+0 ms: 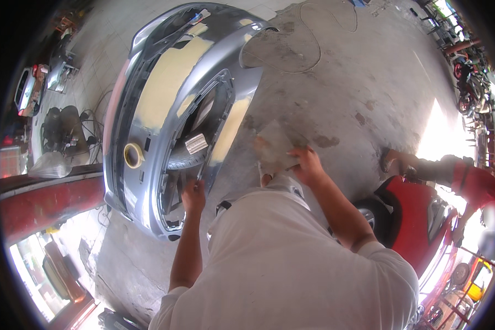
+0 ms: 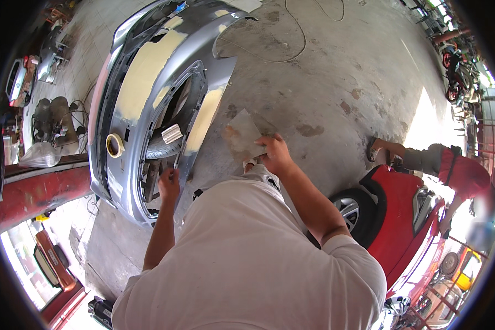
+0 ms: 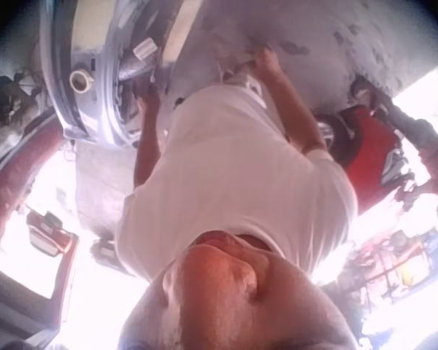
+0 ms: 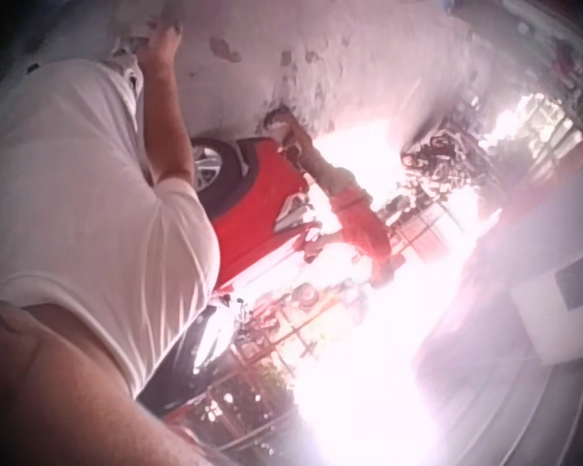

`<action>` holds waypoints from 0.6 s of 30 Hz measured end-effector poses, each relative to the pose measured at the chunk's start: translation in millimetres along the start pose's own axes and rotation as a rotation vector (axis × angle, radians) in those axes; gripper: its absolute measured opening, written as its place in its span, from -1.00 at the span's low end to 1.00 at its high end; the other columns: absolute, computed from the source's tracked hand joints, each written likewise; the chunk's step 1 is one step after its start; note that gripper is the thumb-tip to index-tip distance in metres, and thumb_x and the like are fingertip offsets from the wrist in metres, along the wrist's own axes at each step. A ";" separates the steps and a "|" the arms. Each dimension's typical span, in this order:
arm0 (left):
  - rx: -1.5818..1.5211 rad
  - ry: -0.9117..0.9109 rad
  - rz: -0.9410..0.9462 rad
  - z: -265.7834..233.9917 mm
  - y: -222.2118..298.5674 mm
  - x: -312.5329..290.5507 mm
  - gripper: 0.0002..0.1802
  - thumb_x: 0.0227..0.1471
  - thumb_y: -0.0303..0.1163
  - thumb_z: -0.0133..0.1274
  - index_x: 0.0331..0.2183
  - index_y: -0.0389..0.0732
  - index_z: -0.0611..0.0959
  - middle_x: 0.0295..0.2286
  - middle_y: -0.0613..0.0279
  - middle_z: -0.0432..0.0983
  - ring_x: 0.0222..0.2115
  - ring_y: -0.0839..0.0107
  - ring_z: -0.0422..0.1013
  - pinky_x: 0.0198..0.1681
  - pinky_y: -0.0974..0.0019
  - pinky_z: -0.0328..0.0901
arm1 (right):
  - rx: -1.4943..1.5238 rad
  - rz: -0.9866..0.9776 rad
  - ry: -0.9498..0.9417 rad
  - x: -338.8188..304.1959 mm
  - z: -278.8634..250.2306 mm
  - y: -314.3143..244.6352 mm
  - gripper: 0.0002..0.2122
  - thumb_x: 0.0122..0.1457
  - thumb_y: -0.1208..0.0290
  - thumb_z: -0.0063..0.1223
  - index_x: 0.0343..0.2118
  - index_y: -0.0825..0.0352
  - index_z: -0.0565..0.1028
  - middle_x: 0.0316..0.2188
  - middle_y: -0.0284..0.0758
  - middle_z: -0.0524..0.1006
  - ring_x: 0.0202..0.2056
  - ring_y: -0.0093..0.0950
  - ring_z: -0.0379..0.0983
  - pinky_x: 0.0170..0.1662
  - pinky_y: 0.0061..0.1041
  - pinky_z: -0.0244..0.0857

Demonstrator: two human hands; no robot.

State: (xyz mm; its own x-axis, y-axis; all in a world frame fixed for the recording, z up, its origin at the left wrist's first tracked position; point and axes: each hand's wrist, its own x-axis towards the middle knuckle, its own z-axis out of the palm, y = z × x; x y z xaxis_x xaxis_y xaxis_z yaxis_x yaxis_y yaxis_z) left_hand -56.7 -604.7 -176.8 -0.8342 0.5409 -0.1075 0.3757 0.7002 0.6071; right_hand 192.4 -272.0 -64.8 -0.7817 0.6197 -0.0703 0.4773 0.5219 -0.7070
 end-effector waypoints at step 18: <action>-1.489 -0.237 -0.397 -59.6 53.5 -26.6 -0.56 0.31 -0.14 0.03 0.09 -0.20 0.53 -0.03 0.20 0.55 0.04 0.33 0.43 0.16 0.15 0.28 | 0.962 0.515 -0.703 65.3 91.5 -158.3 -0.52 0.27 0.15 0.19 0.13 0.33 0.40 -0.03 -0.30 0.53 0.01 -0.46 0.42 0.07 -0.37 0.30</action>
State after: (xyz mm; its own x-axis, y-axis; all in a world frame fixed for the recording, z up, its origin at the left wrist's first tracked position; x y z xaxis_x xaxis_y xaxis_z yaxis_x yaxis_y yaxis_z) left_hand -38.5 -609.3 -94.5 -0.6450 0.5992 -0.4742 -0.6888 -0.1874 0.7003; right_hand 29.1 -367.8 -21.8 -0.7776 0.0301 -0.6280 0.5352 -0.4925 -0.6863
